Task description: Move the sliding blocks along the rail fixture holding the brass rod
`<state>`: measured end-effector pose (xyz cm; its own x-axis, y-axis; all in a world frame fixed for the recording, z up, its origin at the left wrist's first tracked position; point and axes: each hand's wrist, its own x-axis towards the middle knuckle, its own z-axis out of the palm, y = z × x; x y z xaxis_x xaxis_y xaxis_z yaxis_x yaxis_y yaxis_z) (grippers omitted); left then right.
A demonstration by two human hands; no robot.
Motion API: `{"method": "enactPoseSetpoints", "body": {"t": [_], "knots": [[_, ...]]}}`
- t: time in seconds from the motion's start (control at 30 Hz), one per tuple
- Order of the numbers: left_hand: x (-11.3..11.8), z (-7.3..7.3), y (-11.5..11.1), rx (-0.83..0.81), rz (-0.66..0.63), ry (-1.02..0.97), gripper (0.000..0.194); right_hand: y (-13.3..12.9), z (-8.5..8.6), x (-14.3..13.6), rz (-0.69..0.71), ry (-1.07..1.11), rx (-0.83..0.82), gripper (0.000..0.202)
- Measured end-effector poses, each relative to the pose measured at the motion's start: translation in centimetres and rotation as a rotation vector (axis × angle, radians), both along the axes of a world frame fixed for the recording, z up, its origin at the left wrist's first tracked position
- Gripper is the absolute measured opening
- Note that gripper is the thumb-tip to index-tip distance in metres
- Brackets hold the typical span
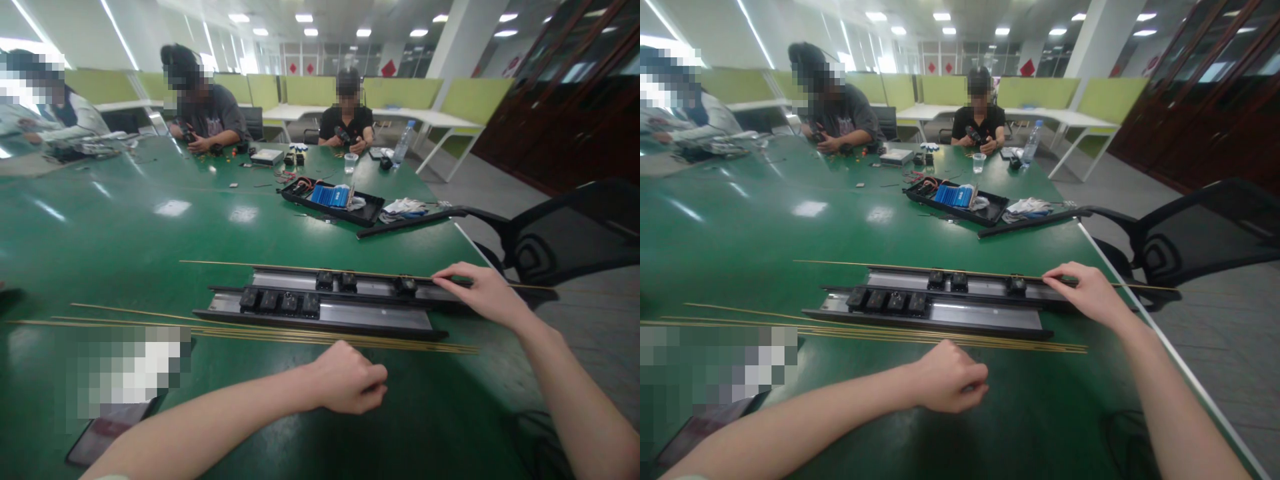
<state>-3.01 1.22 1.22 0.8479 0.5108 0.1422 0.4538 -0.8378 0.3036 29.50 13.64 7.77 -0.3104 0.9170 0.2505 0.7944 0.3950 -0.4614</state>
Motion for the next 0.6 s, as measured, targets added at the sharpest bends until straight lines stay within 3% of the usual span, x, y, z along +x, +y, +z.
{"method": "enactPoseSetpoints", "body": {"t": [0.6], "knots": [[-0.1, 0.0, 0.0, 0.001, -0.004, 0.004, 0.021, 0.1, 0.1, 1.8, -0.044, -0.029, -0.061, 0.04]]}}
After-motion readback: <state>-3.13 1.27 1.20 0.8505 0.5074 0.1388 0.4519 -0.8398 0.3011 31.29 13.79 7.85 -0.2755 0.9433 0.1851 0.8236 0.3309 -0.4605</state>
